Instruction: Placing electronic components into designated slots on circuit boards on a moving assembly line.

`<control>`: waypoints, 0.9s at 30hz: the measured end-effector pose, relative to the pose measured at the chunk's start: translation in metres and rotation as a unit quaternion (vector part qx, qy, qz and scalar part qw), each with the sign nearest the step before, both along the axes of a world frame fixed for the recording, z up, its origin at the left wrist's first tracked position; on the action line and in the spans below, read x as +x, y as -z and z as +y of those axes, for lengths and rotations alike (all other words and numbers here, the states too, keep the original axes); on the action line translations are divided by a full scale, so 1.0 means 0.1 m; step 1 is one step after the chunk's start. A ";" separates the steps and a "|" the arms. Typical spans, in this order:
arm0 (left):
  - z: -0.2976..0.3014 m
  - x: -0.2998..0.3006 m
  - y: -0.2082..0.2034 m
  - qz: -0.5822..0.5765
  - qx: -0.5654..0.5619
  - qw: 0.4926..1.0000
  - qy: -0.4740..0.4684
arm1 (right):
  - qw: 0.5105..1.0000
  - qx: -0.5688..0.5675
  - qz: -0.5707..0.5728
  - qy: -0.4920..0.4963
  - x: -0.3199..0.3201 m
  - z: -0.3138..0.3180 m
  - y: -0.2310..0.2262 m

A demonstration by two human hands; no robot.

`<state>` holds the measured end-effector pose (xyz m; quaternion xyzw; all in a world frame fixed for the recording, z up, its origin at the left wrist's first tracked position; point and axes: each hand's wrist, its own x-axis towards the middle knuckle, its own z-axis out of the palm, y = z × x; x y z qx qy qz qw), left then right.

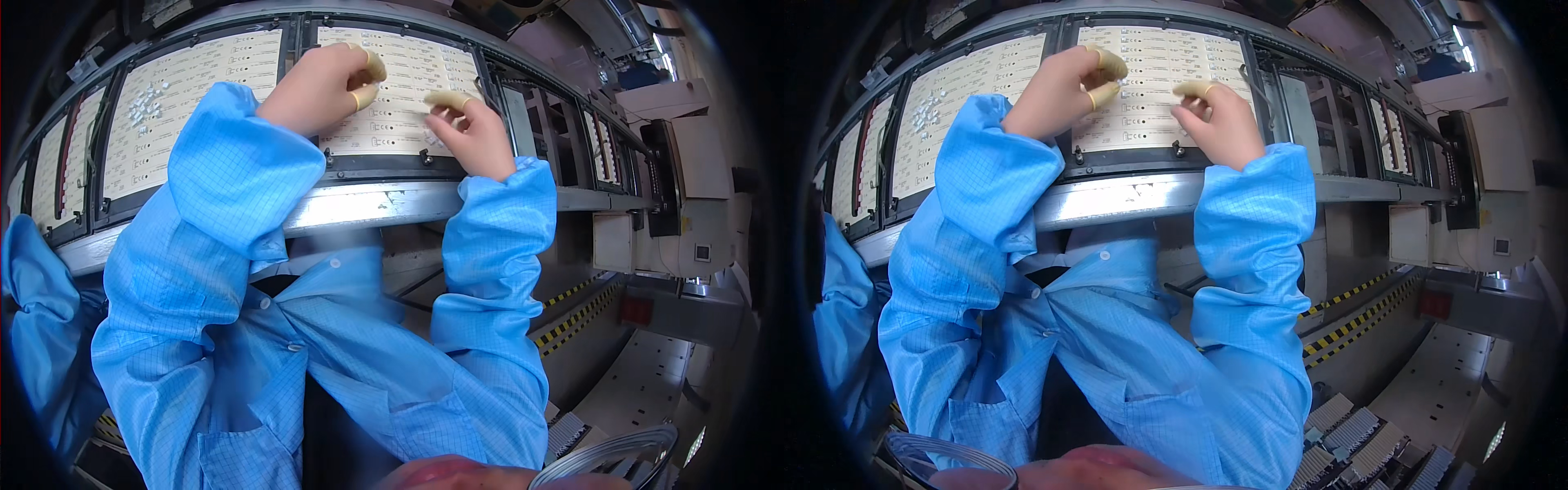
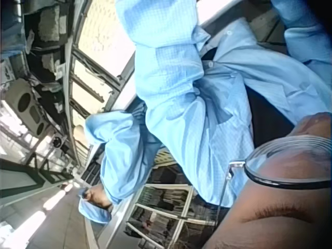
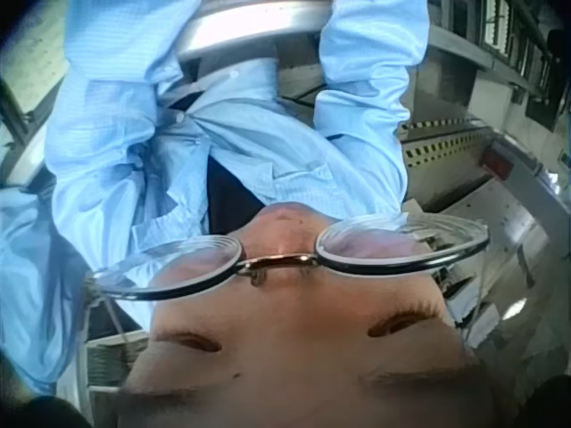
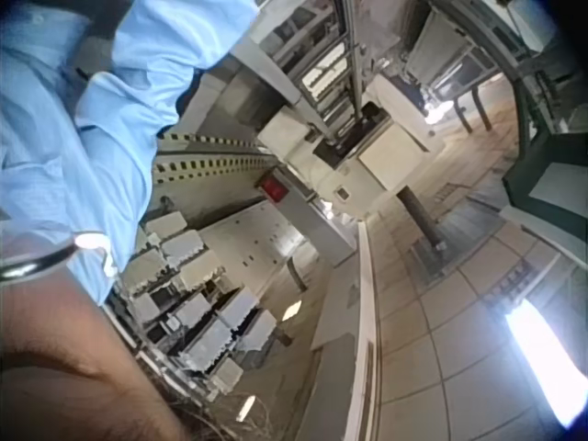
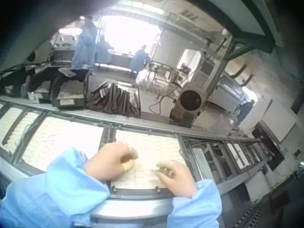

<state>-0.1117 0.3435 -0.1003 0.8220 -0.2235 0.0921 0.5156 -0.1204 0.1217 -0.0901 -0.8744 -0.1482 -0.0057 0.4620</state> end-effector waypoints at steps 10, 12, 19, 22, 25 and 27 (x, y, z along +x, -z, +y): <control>-0.05 0.06 0.13 -0.060 0.254 0.964 0.059 | 0.963 -0.265 -0.036 -0.025 0.00 0.01 0.14; -0.04 0.06 0.14 -0.052 0.255 0.964 0.054 | 0.963 -0.265 -0.051 -0.009 0.01 0.03 0.16; -0.06 0.07 0.15 -0.052 0.275 0.958 0.056 | 0.968 -0.205 -0.141 0.013 -0.04 0.04 0.21; -0.08 0.07 0.11 -0.045 0.296 0.952 0.063 | 0.971 -0.186 -0.147 0.004 -0.06 0.03 0.20; -0.08 0.06 0.09 -0.050 0.316 0.945 0.066 | 0.975 -0.161 -0.153 0.018 -0.05 0.03 0.23; -0.07 0.08 0.13 -0.062 0.325 0.941 0.071 | 0.982 -0.131 -0.135 0.028 -0.05 0.04 0.24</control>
